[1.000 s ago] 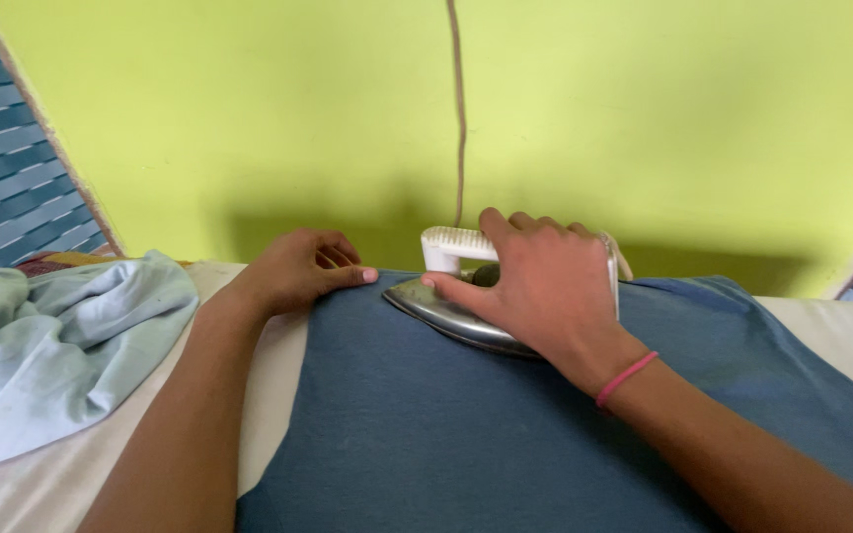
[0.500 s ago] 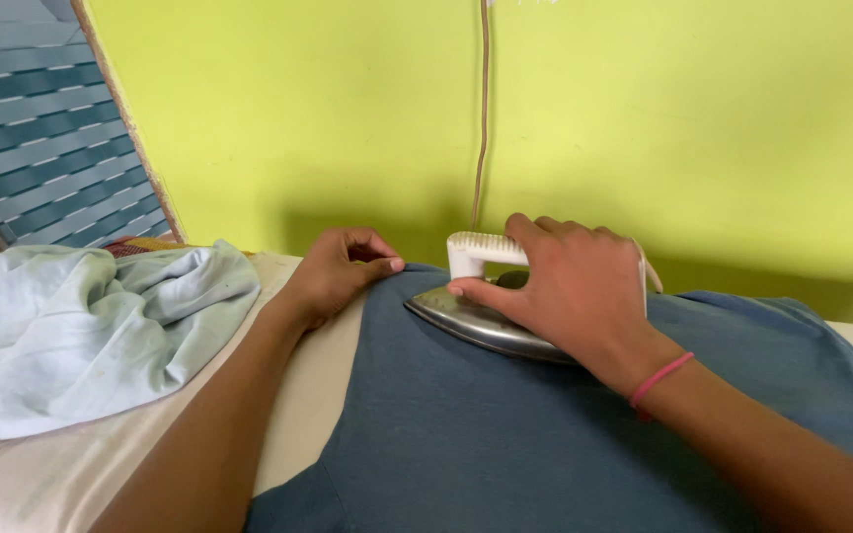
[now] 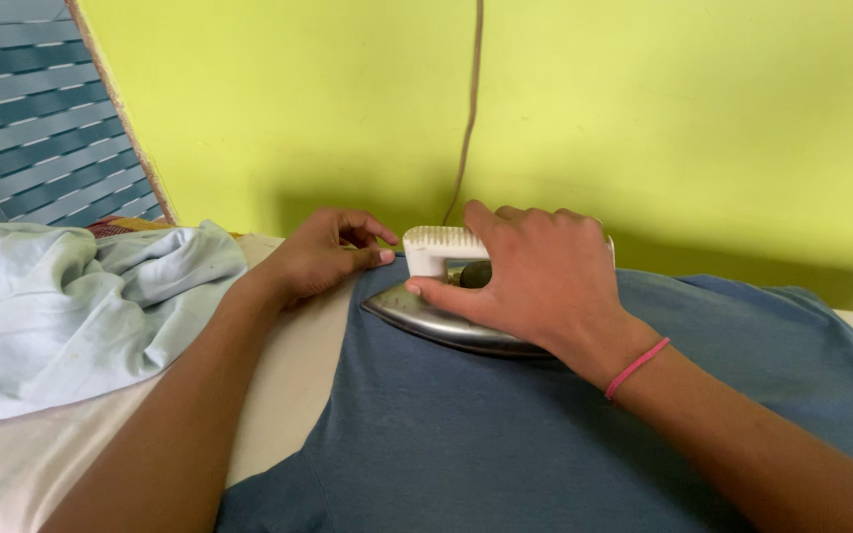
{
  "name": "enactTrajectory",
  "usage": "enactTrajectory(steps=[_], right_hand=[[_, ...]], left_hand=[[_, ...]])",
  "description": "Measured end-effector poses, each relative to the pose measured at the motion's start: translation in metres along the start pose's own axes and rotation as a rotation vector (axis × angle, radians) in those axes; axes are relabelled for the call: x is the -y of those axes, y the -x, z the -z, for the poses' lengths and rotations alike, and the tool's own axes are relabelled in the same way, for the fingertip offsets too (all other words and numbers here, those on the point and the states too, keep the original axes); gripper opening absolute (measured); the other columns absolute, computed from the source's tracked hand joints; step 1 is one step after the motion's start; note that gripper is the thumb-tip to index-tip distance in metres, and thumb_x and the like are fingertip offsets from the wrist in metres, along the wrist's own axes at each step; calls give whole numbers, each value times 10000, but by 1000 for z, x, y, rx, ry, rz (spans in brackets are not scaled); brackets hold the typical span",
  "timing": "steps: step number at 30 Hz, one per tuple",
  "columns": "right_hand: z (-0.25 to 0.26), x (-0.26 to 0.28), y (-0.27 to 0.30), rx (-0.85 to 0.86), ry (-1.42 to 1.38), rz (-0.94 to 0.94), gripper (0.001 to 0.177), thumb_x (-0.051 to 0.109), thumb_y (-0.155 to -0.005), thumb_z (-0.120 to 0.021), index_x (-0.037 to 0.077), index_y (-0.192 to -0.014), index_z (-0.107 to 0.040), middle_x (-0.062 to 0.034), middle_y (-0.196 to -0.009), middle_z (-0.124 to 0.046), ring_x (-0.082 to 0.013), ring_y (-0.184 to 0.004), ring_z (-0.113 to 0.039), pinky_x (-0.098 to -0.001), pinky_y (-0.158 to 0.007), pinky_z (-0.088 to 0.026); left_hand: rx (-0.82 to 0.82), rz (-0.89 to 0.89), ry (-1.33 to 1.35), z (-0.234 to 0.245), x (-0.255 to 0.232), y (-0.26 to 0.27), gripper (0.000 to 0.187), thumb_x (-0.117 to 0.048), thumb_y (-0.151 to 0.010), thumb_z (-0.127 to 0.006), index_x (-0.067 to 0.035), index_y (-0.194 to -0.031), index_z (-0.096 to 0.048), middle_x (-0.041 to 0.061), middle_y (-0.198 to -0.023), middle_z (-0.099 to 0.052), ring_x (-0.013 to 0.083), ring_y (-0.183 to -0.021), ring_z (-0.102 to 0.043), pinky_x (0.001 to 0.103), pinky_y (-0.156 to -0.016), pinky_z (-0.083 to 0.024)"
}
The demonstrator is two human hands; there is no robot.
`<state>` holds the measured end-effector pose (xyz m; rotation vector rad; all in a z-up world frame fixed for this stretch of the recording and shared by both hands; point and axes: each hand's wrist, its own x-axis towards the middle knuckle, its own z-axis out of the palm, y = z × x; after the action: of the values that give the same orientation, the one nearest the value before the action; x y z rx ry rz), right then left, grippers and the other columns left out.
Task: The person irons a blue t-shirt laid flat on a bed. They use a white electric iron to smooth the fabric, moving it back and forth across the surface. The person periodically lifts and repositions the shirt to ensure even coverage and continues ironing until the garment appears smooth.
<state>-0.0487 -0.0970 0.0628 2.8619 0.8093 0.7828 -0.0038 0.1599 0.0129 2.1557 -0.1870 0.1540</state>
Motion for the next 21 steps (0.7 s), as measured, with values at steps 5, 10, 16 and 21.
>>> enactTrajectory(steps=[5, 10, 16, 21], right_hand=[[4, -2, 8, -134, -64, 191, 889, 923, -722, -507, 110, -1024, -703, -84, -650, -697, -267, -533, -680, -421, -469, -507], [0, -3, 7, -240, -83, 223, 860, 916, -725, -534, 121, -996, -720, -77, -673, -704, -261, -554, -681, -419, -512, -511], [-5, 10, -15, -58, 12, -43, 866, 934, -756, -492, 151, -1053, -712, -48, -640, -687, -185, -526, -663, -379, -467, -505], [-8, 8, -16, -78, 74, -41, 836, 919, -802, -485, 152, -1033, -722, -42, -638, -675, -188, -525, -654, -376, -455, -496]], left_hand=[[-89, -112, -39, -1, 8, 1, 242, -184, -838, -802, -64, -1046, -767, 61, -897, -704, 172, -858, -637, 317, -809, -535], [-129, -201, -118, 0, 11, 0, 241, -208, -829, -811, -64, -1019, -774, 69, -872, -713, 175, -876, -637, 324, -822, -529], [-114, -62, -152, 3, 0, 6, 343, -327, -820, -809, -78, -1051, -765, 89, -939, -711, 198, -896, -653, 338, -818, -534], [-69, 34, -361, 15, -18, 14, 502, -418, -775, -849, -88, -1138, -744, 111, -997, -700, 228, -945, -660, 367, -833, -530]])
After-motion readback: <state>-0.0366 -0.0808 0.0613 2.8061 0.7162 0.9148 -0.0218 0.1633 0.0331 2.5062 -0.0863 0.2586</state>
